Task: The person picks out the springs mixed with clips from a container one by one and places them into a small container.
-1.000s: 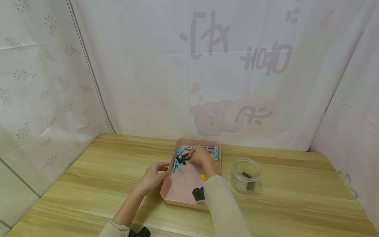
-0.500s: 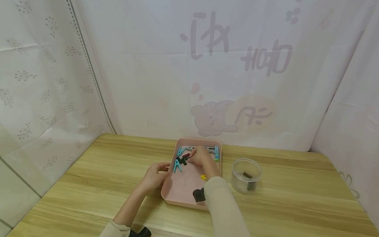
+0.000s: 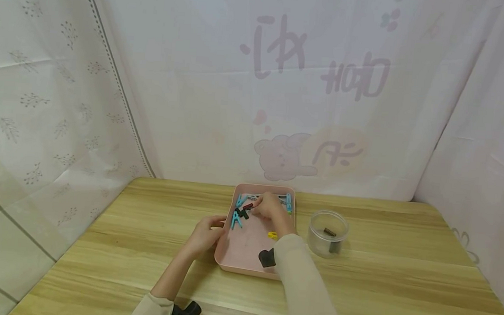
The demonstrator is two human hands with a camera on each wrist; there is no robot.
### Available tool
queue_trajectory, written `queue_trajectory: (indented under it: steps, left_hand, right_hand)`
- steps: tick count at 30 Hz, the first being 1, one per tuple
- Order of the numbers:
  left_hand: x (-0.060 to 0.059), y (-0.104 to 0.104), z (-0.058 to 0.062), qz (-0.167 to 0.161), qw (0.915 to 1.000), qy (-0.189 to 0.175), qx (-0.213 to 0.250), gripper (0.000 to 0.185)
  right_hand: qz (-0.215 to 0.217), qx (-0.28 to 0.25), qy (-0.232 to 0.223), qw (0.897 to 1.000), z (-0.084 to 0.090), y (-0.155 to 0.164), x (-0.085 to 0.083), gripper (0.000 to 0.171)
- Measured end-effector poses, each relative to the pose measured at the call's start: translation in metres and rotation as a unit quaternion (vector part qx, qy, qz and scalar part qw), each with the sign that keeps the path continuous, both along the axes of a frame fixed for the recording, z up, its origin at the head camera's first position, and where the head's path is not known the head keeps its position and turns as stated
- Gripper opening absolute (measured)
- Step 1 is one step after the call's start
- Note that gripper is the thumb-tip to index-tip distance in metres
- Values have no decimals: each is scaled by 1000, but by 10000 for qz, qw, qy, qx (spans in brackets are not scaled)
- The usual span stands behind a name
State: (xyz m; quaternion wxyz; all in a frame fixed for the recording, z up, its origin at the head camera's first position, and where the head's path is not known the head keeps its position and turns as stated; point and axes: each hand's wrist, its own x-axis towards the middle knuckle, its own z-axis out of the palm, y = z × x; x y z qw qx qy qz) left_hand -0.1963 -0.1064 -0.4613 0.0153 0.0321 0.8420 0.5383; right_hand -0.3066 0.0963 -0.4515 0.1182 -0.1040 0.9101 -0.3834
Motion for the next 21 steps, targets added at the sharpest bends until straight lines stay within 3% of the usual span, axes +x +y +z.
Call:
queue_trajectory:
  steps: [21]
  left_hand:
    - [1, 0, 1, 7, 10000, -25, 61, 42]
  right_hand:
    - [63, 37, 137, 9999, 5, 5, -1, 17]
